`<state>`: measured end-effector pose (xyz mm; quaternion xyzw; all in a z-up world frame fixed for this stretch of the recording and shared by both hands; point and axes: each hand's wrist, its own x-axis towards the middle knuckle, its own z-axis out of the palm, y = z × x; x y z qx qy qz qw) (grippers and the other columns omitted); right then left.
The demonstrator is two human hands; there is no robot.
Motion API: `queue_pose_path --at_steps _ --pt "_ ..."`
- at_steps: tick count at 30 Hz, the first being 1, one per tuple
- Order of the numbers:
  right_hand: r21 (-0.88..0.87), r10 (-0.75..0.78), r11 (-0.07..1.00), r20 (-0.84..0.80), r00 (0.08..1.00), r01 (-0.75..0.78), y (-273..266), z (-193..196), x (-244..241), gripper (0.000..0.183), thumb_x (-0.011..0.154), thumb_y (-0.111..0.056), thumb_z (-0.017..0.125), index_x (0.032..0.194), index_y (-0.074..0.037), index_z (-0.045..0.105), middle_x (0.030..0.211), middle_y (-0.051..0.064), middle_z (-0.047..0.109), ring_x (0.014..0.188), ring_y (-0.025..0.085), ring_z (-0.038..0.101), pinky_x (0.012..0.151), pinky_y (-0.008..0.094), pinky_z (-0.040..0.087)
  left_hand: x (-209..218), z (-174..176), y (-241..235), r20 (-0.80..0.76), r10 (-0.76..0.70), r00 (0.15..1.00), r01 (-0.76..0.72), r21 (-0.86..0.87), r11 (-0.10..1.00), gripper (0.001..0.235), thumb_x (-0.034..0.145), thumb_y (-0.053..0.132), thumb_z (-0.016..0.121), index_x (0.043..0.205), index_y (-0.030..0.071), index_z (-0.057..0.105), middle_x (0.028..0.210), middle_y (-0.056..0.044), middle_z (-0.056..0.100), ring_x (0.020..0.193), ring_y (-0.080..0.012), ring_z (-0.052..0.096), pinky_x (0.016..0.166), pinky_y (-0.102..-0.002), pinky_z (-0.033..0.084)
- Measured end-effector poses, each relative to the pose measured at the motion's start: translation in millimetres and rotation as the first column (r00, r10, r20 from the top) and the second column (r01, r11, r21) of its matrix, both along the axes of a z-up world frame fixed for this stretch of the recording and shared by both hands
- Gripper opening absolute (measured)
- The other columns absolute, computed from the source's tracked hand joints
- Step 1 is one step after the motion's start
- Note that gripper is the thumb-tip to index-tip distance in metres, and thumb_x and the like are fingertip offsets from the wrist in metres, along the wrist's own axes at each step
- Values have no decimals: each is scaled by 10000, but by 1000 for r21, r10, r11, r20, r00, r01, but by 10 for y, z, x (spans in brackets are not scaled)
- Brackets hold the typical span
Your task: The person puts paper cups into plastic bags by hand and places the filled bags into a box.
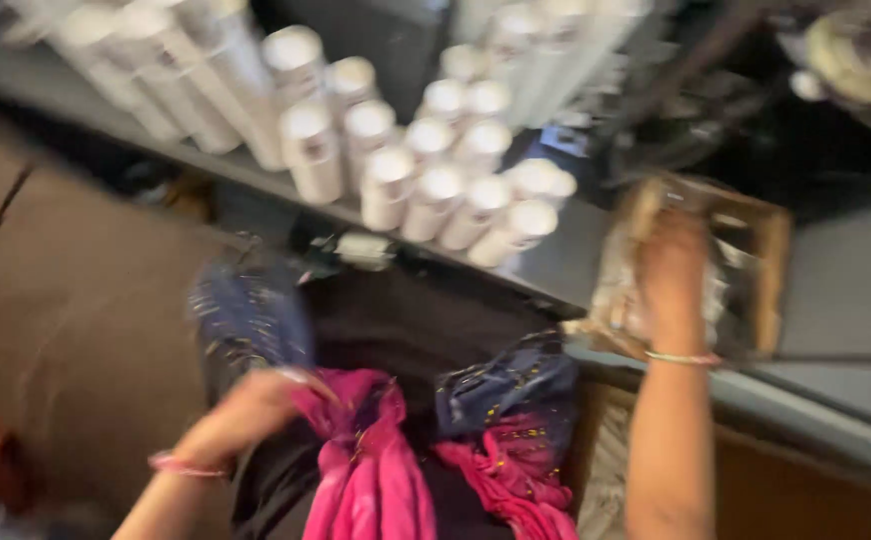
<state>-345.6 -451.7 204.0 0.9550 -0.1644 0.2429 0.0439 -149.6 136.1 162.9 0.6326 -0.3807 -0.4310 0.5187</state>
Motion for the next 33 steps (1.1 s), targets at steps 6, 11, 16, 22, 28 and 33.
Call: queue_pose_path --at_steps 6,11,16,22,28,33 --pt "-45 -37 998 -42 998 35 -340 -244 -226 206 1093 -70 560 1250 52 613 1285 262 633 1209 425 579 1107 505 456 -806 -1200 853 -375 -94 922 219 305 927 207 873 89 661 1040 42 773 969 -166 770 914 -264 700 874 -373 553" --pt "-38 -67 997 -29 997 66 -590 -178 -258 83 988 -58 638 978 23 621 1067 227 641 1063 418 582 973 515 471 -976 -751 393 280 -560 780 383 494 780 320 837 244 673 1089 57 737 1081 -161 733 1027 -336 688 880 -476 543" --pt "301 41 952 61 997 -58 -970 -40 -351 59 950 -44 646 944 2 609 1012 198 651 968 361 617 883 475 520 -1015 -690 -157 611 -682 403 258 639 725 230 899 317 629 1006 152 749 1019 -79 759 982 -286 702 846 -690 488" --pt "859 81 443 248 965 -258 879 332 -160 72 926 14 627 970 -35 599 992 136 672 891 265 651 773 402 567 -262 268 -989 286 -514 809 569 -157 807 168 887 178 671 1008 62 692 831 -97 737 735 -250 722 649 -388 591" --pt "899 -166 -83 413 895 -431 2677 379 -187 157 906 64 612 992 -65 591 976 84 688 826 185 677 681 342 604 -229 -260 -1894 -643 33 765 -152 -130 980 304 1025 270 534 1071 -15 629 839 -157 738 698 -233 737 638 -343 614" --pt "909 -166 -257 293 941 -329 2663 148 -200 118 951 -135 691 989 -42 629 946 86 733 791 126 672 705 284 561 -257 47 -1893 -784 -245 571 -180 -410 894 490 1058 449 473 1076 -3 661 869 -97 730 806 -162 705 765 -284 581"
